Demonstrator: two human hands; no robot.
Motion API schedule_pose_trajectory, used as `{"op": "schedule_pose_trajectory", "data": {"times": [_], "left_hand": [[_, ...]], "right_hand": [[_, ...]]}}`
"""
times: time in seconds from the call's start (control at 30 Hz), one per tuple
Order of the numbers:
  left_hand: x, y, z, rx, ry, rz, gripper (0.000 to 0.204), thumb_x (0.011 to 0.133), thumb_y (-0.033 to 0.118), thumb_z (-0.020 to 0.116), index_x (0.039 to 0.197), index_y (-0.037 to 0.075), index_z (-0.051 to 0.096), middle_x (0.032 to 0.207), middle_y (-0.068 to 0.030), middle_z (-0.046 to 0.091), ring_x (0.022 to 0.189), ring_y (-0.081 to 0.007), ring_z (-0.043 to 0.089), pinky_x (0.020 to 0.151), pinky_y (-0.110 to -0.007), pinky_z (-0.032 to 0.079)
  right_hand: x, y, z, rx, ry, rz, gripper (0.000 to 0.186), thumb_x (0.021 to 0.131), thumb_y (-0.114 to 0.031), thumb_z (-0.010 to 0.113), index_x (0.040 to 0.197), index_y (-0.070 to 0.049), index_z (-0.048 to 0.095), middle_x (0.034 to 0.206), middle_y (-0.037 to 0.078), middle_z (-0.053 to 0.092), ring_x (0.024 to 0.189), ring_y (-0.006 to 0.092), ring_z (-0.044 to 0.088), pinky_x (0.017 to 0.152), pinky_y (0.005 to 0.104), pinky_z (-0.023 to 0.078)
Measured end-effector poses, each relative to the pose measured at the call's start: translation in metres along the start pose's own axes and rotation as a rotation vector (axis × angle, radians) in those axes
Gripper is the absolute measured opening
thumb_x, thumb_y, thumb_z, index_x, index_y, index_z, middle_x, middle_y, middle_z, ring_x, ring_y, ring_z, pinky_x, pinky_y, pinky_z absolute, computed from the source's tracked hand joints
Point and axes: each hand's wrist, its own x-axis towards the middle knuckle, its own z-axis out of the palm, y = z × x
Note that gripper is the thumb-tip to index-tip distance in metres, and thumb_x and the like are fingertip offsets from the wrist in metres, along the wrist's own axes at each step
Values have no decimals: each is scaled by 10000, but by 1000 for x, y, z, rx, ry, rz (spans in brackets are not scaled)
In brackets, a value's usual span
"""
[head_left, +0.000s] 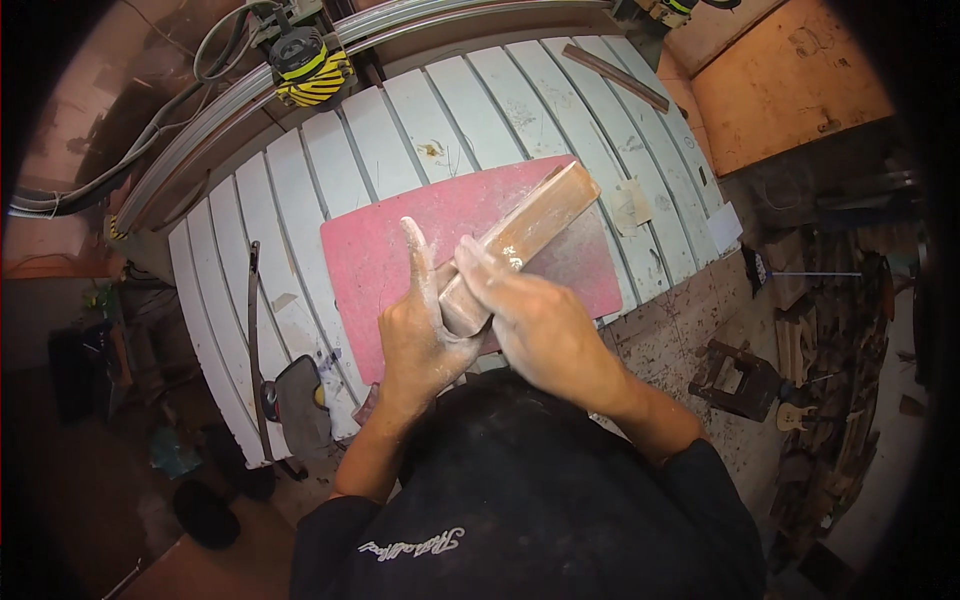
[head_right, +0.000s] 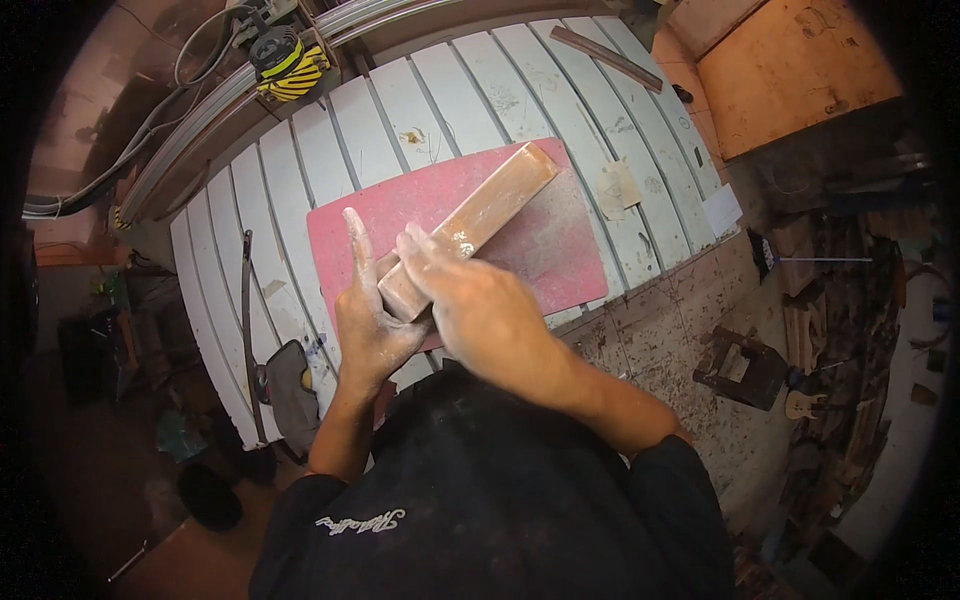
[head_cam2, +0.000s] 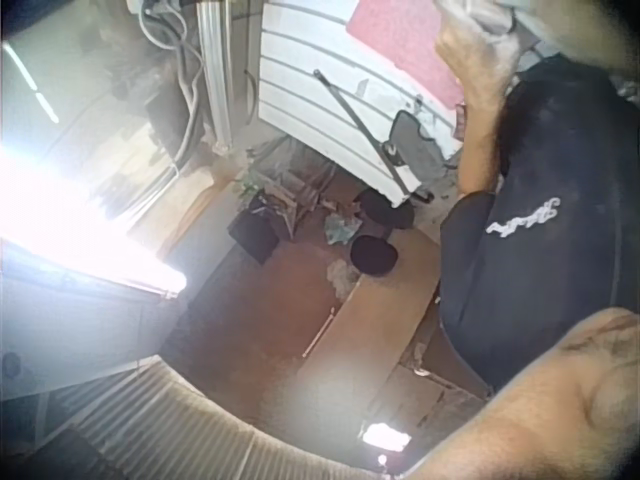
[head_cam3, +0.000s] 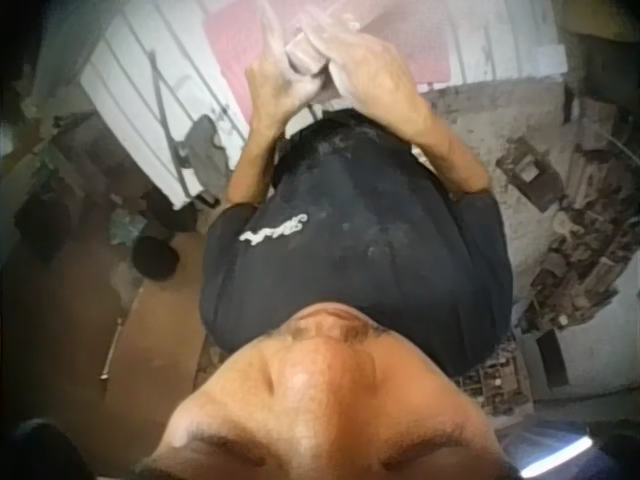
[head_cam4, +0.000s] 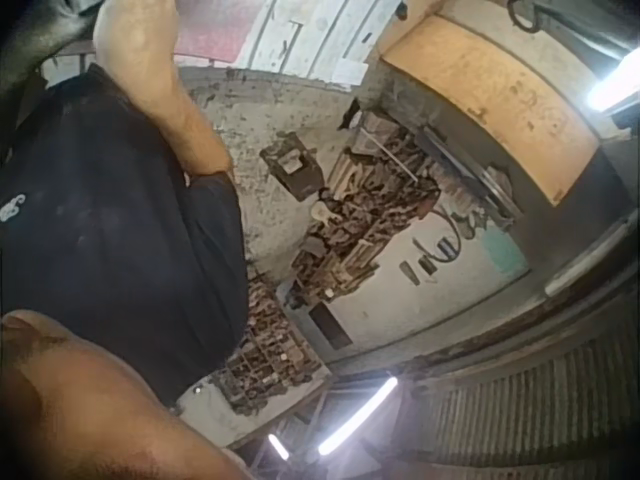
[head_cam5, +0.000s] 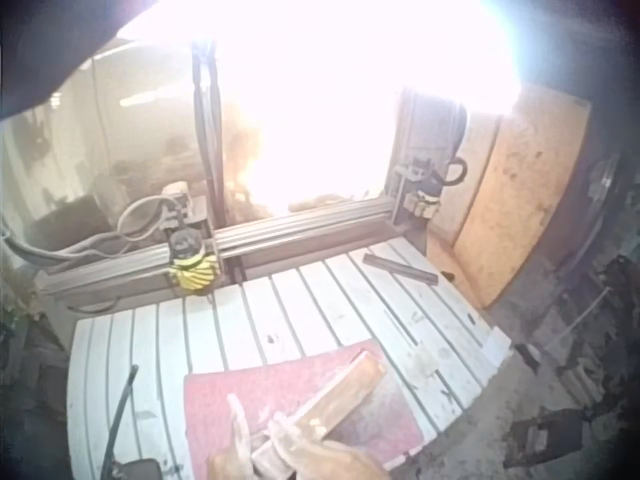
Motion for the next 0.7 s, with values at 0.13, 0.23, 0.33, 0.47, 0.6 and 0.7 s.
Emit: {"op": "schedule_pose_trajectory", "data": {"times": [0.13,0.23,0.33,0.47,0.6,0.7], "left_hand": [[0,0,0,15,-20,16,1290,738,146,897,1701,-70,66,1201,-187,789,932,-353,802,796,-410,639],[3,-1,3,33,23,55,1263,745,128,886,1703,-68,86,1212,-182,789,931,-353,802,793,-402,638],[5,2,1,-38,53,55,1231,754,108,867,1700,-76,101,1206,-176,793,918,-356,801,792,-396,638],[7,0,0,-15,58,33,1179,762,128,897,1701,-38,204,1196,-171,797,933,-357,802,798,-393,638],[8,-4,-4,-4,28,94,838,801,64,936,1519,11,509,1205,-203,787,1093,-317,791,934,-388,622],[10,1,-3,-12,43,88,643,795,69,947,1351,12,629,1198,-208,784,1109,-318,787,939,-388,621]], "right_hand": [[-12,-19,-13,37,-87,33,604,889,25,607,1490,-20,591,1520,220,607,1038,416,739,923,464,611],[-6,12,6,-24,46,32,614,876,27,617,1484,-60,608,1520,213,609,994,395,745,894,461,616],[-19,-18,-1,126,19,18,613,865,40,615,1471,-54,634,1528,212,607,1086,397,740,925,454,617],[-15,38,16,72,126,-8,579,883,54,604,1443,-75,675,1524,178,626,1169,376,734,966,443,611],[0,79,-18,-364,3,47,560,903,55,602,1426,-118,703,1506,153,650,1131,331,757,929,423,621],[4,93,-19,-363,445,47,540,917,42,610,1398,-171,733,1489,126,671,956,282,769,806,392,624]]}}
